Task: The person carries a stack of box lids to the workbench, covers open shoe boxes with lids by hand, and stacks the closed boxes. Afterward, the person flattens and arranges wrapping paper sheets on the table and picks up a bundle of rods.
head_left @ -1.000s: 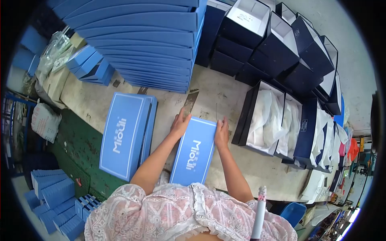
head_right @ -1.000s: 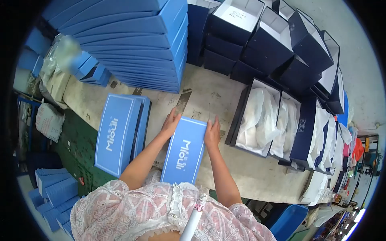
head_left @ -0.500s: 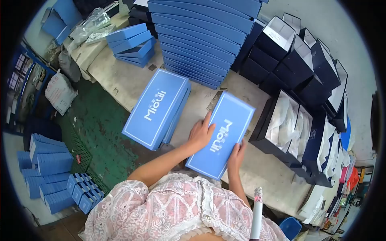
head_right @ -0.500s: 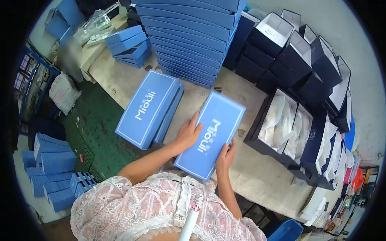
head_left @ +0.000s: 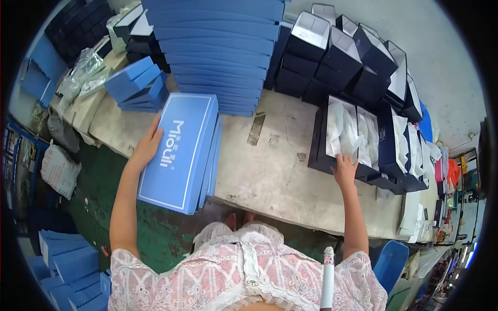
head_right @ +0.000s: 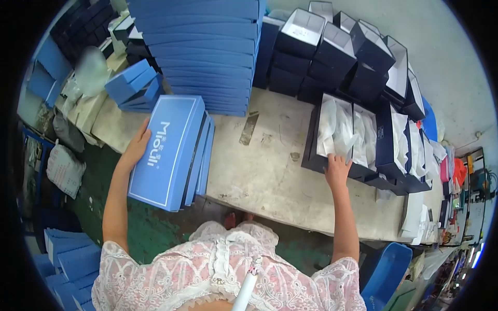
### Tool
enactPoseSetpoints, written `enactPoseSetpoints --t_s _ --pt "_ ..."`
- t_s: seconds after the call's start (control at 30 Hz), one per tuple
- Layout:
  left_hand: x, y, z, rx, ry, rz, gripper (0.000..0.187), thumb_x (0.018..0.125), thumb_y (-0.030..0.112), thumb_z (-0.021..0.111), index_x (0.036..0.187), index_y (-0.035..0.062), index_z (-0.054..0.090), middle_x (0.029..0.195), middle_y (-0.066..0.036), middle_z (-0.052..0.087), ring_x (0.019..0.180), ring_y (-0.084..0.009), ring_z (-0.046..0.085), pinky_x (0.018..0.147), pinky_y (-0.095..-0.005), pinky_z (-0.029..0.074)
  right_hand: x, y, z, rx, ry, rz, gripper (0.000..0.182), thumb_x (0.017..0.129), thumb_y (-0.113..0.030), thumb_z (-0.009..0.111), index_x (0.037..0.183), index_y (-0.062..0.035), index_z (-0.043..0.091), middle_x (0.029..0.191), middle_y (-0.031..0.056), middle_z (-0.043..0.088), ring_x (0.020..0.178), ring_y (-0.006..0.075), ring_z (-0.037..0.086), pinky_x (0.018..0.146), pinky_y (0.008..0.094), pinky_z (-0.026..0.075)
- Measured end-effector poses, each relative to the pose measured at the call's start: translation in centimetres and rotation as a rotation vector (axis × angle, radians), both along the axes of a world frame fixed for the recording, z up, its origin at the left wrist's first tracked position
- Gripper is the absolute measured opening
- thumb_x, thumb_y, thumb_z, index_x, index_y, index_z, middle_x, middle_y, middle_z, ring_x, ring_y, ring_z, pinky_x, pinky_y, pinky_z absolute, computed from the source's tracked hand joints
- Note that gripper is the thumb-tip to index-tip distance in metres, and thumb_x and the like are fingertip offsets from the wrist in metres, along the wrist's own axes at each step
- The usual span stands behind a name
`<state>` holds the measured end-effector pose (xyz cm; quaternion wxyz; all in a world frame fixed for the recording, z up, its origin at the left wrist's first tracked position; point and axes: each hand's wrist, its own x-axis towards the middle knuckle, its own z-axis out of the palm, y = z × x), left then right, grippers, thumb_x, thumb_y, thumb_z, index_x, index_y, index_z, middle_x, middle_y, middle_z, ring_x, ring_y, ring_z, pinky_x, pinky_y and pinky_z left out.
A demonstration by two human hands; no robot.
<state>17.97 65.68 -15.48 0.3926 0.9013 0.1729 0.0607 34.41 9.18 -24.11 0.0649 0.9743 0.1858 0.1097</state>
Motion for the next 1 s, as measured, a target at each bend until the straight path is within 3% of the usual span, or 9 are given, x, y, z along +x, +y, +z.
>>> enactPoseSetpoints --t_s 0.13,0.23,0.4,0.6,0.63,0.7,0.8,0.9,1.0 --pt "0.0 0.5 -0.2 0.068 0.046 -0.022 0.053 0.09 0.029 0.04 0.135 0.0057 0.026 0.133 -0.022 0.035 0.124 -0.0325 0.034 0.1 -0.0344 0.029 0.5 0.9 1.5 0.09 0.069 0.182 0.023 0.068 -0.017 0.066 0.081 -0.0078 0.05 0.076 0.0088 0.053 0.078 0.0292 0.053 0.068 0.0428 0.043" --pt "0.7 -0.4 2.7 0.205 0.01 -0.016 0.055 0.086 0.027 0.048 0.133 0.0063 0.03 0.132 -0.023 0.034 0.122 -0.0359 0.034 0.1 -0.0375 0.029 -4.3 3.0 3.4 0.124 0.08 0.213 0.02 0.067 -0.018 0.065 0.076 -0.0085 0.05 0.076 0.0096 0.052 0.075 0.0297 0.053 0.061 0.0409 0.043" --pt "7.2 -3.5 15.7 0.716 -0.843 -0.093 0.046 0.082 0.014 0.055 0.125 0.0059 0.041 0.124 -0.019 0.042 0.117 -0.0346 0.039 0.097 -0.0382 0.033 -13.7 4.8 1.2 0.152 0.099 0.432 0.004 0.071 -0.012 0.051 0.074 -0.0129 0.053 0.073 0.0065 0.05 0.073 0.0264 0.052 0.055 0.0383 0.044" --pt "19.5 -7.7 31.5 1.032 -1.349 -0.032 0.033 0.085 0.024 0.052 0.114 0.0079 0.05 0.115 -0.015 0.051 0.109 -0.0312 0.046 0.094 -0.038 0.034 -20.4 8.4 -9.5 0.235 0.302 0.316 0.005 0.071 -0.014 0.055 0.075 -0.0124 0.057 0.074 0.0083 0.051 0.076 0.0279 0.054 0.059 0.0383 0.045" --pt "19.9 -9.0 32.6 0.975 -1.123 -0.063 0.032 0.086 0.027 0.05 0.112 0.0082 0.052 0.111 -0.016 0.053 0.107 -0.0314 0.048 0.093 -0.0385 0.035 -20.6 9.1 -9.4 0.151 0.354 0.233 0.017 0.07 -0.014 0.059 0.087 -0.0121 0.059 0.083 0.0099 0.053 0.084 0.0293 0.053 0.067 0.0385 0.046" --pt "20.5 -11.1 34.7 0.853 -0.675 -0.117 0.032 0.087 0.033 0.046 0.107 0.0087 0.055 0.104 -0.017 0.056 0.102 -0.0318 0.051 0.09 -0.0395 0.037 -21.1 10.2 -7.9 0.414 0.254 0.188 0.027 0.069 -0.013 0.063 0.095 -0.0114 0.059 0.091 0.0119 0.053 0.09 0.0307 0.051 0.073 0.0399 0.045" --pt "25.0 -9.9 36.1 0.826 -0.904 -0.053 0.038 0.088 0.04 0.042 0.101 0.0085 0.058 0.094 -0.017 0.059 0.094 -0.0319 0.054 0.086 -0.0386 0.04 -24.2 10.3 -3.7 0.707 0.207 0.092 0.038 0.067 -0.008 0.065 0.104 -0.0102 0.057 0.106 0.0154 0.05 0.099 0.0326 0.048 0.083 0.0402 0.041" --pt "29.6 -8.0 39.8 0.61 -1.506 -0.098 0.043 0.09 0.036 0.041 0.102 -0.0031 0.056 0.091 -0.021 0.061 0.087 -0.0341 0.057 0.08 -0.0407 0.042 -25.7 8.6 -2.7 0.836 0.13 -0.039 0.034 0.069 -0.006 0.062 0.102 -0.0088 0.058 0.106 0.0155 0.051 0.098 0.0327 0.049 0.081 0.039 0.042" --pt "25.3 -10.2 38.9 0.902 -0.83 -0.558 0.041 0.088 0.044 0.041 0.099 0.0084 0.058 0.088 -0.016 0.061 0.089 -0.0316 0.056 0.08 -0.0381 0.042 -26.7 6.5 -2.5 0.866 0.152 -0.125 0.028 0.072 -0.007 0.061 0.1 -0.0076 0.058 0.106 0.0145 0.052 0.099 0.0316 0.049 0.082 0.0383 0.042"
